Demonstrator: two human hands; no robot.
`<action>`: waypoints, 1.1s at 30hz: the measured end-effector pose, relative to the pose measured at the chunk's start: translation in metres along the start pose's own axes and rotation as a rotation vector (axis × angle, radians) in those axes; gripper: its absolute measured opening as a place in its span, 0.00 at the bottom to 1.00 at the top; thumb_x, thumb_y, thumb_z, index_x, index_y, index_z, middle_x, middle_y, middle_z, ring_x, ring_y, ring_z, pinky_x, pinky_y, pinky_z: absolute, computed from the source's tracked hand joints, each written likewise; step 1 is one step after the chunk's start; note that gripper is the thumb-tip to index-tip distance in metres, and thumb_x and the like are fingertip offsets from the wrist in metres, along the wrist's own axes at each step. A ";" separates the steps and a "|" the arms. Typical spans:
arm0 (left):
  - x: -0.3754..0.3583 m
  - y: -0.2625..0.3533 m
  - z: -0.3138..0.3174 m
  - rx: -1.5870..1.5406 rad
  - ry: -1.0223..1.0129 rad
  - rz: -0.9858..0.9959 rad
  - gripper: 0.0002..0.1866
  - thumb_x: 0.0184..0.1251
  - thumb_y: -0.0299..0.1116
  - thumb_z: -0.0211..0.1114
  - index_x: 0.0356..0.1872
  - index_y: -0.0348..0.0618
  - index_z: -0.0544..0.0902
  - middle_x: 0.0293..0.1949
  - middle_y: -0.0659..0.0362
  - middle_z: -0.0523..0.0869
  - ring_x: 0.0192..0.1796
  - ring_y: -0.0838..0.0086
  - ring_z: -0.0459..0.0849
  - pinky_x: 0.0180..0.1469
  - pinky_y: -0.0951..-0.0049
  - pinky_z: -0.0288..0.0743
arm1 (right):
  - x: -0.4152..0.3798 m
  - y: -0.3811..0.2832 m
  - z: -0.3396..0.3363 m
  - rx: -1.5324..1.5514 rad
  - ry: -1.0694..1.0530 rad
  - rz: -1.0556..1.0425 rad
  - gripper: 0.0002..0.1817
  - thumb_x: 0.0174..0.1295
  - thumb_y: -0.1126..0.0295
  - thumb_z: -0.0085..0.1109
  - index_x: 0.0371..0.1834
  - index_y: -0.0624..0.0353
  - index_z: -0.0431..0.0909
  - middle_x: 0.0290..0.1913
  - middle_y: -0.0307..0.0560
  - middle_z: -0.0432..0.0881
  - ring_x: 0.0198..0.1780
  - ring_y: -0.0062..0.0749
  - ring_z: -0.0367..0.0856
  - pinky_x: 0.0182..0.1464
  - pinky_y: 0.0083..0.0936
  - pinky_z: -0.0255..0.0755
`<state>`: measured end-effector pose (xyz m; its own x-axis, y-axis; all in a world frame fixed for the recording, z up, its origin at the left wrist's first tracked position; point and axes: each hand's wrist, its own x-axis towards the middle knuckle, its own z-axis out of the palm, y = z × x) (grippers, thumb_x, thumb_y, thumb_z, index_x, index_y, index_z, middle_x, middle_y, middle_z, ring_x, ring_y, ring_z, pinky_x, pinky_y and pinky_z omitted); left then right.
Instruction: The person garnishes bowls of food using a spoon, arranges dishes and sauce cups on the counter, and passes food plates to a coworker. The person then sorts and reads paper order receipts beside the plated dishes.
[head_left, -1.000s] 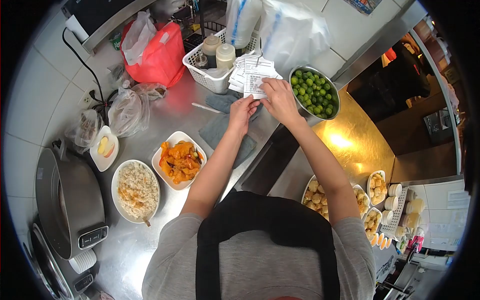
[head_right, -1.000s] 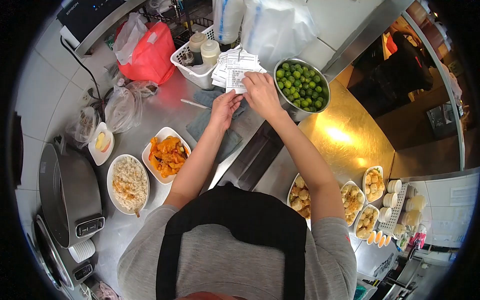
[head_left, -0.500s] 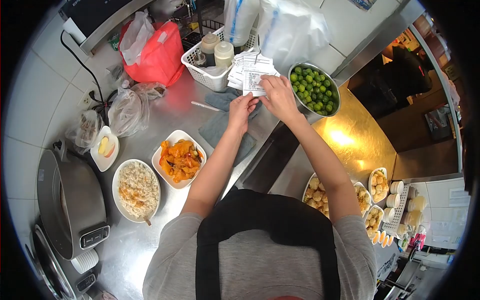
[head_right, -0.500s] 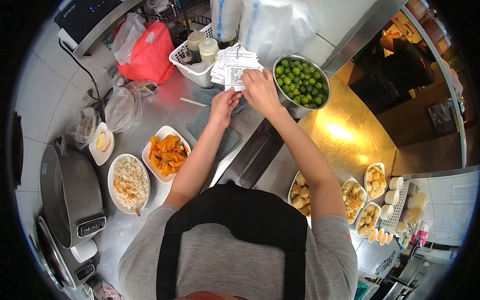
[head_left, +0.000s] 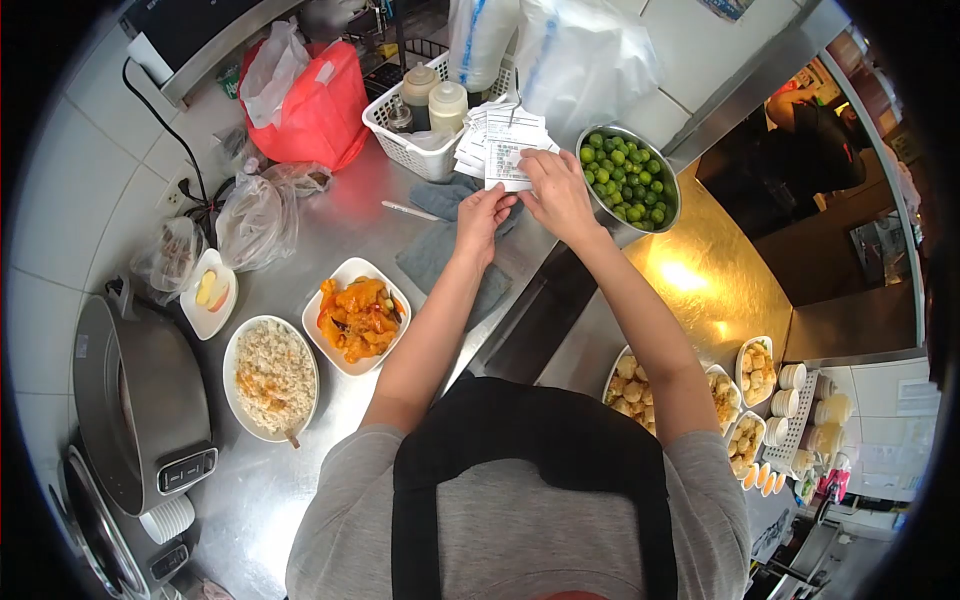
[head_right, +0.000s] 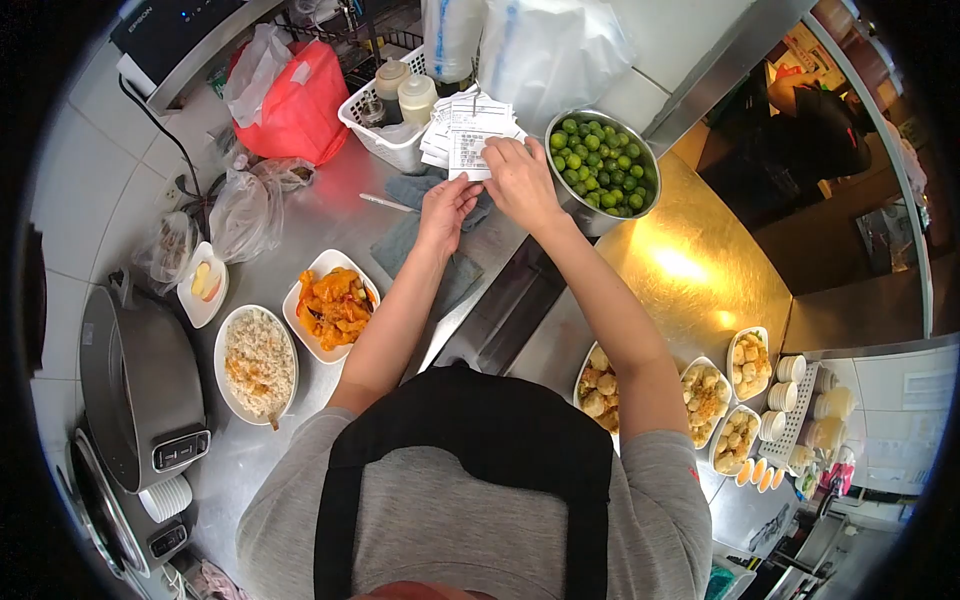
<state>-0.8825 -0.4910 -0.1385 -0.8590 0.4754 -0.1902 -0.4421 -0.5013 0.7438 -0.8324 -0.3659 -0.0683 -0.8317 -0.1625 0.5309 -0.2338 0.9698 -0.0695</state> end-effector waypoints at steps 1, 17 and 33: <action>0.000 0.001 0.000 0.003 0.000 -0.001 0.08 0.63 0.35 0.58 0.36 0.41 0.78 0.34 0.62 0.83 0.36 0.81 0.80 0.37 0.83 0.71 | 0.000 0.000 0.000 0.000 -0.006 0.001 0.20 0.42 0.73 0.62 0.42 0.59 0.70 0.51 0.46 0.73 0.55 0.36 0.69 0.59 0.44 0.55; -0.005 0.005 0.003 0.085 0.006 0.019 0.10 0.63 0.36 0.58 0.37 0.41 0.80 0.35 0.63 0.83 0.35 0.83 0.79 0.37 0.84 0.70 | 0.005 -0.005 -0.008 -0.041 0.005 -0.020 0.20 0.44 0.76 0.58 0.44 0.59 0.69 0.47 0.48 0.75 0.53 0.39 0.70 0.57 0.41 0.57; -0.015 0.019 0.006 0.219 -0.010 0.133 0.12 0.62 0.35 0.56 0.39 0.40 0.83 0.37 0.62 0.85 0.31 0.85 0.78 0.34 0.87 0.68 | 0.010 0.014 -0.007 0.133 0.206 -0.096 0.27 0.48 0.86 0.46 0.55 0.57 0.63 0.37 0.52 0.79 0.34 0.46 0.78 0.34 0.38 0.72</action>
<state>-0.8763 -0.5033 -0.1172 -0.9029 0.4232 -0.0757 -0.2579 -0.3922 0.8830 -0.8403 -0.3528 -0.0586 -0.6858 -0.1992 0.7000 -0.3822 0.9171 -0.1135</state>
